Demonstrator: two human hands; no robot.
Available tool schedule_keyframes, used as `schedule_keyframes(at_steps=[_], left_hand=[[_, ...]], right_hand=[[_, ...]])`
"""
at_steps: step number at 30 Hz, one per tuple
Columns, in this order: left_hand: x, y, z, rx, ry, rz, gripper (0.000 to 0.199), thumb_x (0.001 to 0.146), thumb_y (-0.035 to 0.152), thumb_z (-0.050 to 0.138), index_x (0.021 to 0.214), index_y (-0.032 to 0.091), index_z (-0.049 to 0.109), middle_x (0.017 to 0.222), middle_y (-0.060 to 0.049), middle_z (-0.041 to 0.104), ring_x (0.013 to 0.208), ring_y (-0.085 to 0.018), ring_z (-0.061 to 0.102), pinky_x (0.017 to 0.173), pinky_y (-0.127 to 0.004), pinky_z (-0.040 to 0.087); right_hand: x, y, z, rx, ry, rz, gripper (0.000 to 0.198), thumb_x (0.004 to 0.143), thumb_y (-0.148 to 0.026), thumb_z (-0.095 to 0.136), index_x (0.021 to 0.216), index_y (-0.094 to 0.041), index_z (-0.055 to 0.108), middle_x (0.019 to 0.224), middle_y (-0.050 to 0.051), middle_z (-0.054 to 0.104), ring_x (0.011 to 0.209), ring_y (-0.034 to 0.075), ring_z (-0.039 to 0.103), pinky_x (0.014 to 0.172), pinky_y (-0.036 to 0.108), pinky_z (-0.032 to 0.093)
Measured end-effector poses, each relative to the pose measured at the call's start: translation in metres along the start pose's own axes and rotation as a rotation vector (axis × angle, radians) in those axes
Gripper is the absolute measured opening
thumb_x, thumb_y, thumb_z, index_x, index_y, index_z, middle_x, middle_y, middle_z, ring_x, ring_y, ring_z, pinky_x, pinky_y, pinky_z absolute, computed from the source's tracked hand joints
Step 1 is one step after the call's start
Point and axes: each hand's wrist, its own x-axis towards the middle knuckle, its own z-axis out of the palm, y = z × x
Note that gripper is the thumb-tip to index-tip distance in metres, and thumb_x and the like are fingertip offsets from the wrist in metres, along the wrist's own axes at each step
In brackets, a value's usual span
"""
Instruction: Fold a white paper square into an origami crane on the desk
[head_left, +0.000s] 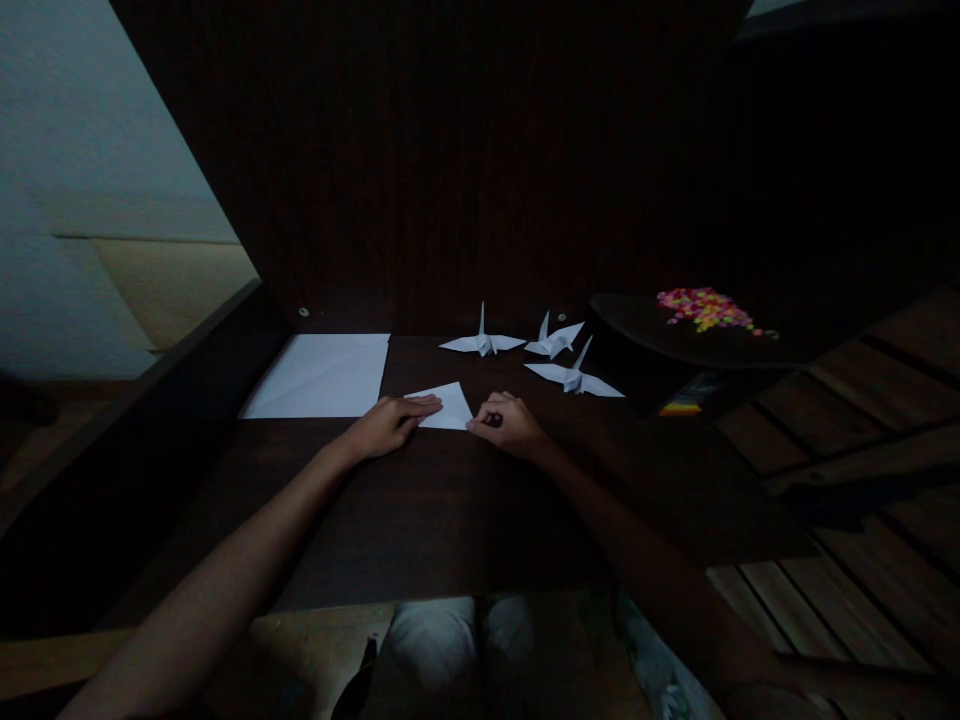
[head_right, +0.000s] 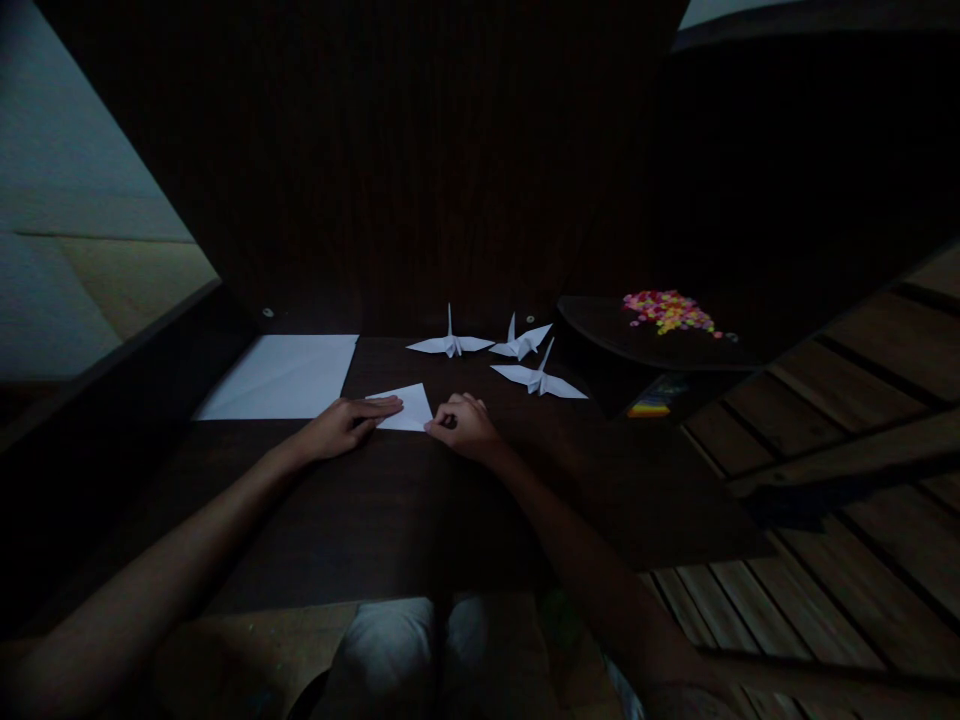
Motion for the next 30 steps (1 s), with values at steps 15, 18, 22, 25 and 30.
schedule_keyframes(at_steps=[15, 18, 22, 25, 30], left_hand=[[0.005, 0.007, 0.010, 0.026, 0.106, -0.037, 0.034, 0.091, 0.036, 0.053, 0.115, 0.017, 0.068, 0.120, -0.007, 0.068, 0.119, -0.023, 0.059, 0.105, -0.040, 0.045], [0.005, 0.011, 0.011, 0.031, 0.119, -0.060, 0.034, 0.090, 0.036, 0.054, 0.113, 0.016, 0.069, 0.118, -0.007, 0.069, 0.117, -0.023, 0.061, 0.104, -0.039, 0.046], [0.005, 0.010, 0.006, -0.005, 0.091, -0.063, 0.032, 0.091, 0.032, 0.051, 0.113, 0.016, 0.069, 0.119, -0.007, 0.068, 0.117, -0.023, 0.060, 0.104, -0.038, 0.046], [0.003, 0.004, 0.002, -0.034, 0.062, -0.029, 0.031, 0.091, 0.030, 0.051, 0.114, 0.017, 0.069, 0.122, -0.007, 0.066, 0.119, -0.022, 0.059, 0.105, -0.038, 0.045], [0.001, -0.006, 0.001, -0.059, 0.041, 0.034, 0.031, 0.091, 0.024, 0.050, 0.116, 0.018, 0.067, 0.126, -0.007, 0.064, 0.120, -0.022, 0.058, 0.106, -0.039, 0.044]], right_hand=[[0.004, -0.027, 0.018, -0.310, 0.091, 0.101, 0.045, 0.079, -0.058, 0.064, 0.061, -0.019, 0.053, 0.069, 0.001, 0.057, 0.073, 0.017, 0.051, 0.066, 0.030, 0.027], [0.005, -0.026, 0.020, -0.295, 0.086, 0.125, 0.046, 0.079, -0.059, 0.064, 0.060, -0.019, 0.052, 0.069, 0.001, 0.057, 0.073, 0.017, 0.050, 0.065, 0.030, 0.026], [0.005, -0.024, 0.020, -0.246, 0.070, 0.123, 0.043, 0.077, -0.054, 0.069, 0.060, -0.019, 0.052, 0.068, 0.000, 0.057, 0.073, 0.016, 0.049, 0.065, 0.029, 0.026], [0.005, -0.024, 0.017, -0.200, 0.067, 0.133, 0.039, 0.074, -0.047, 0.073, 0.059, -0.019, 0.051, 0.067, -0.001, 0.056, 0.072, 0.016, 0.049, 0.065, 0.028, 0.026], [0.007, -0.023, 0.010, -0.103, 0.035, 0.144, 0.033, 0.073, -0.036, 0.075, 0.057, -0.018, 0.051, 0.065, -0.002, 0.056, 0.069, 0.015, 0.050, 0.065, 0.027, 0.027]])
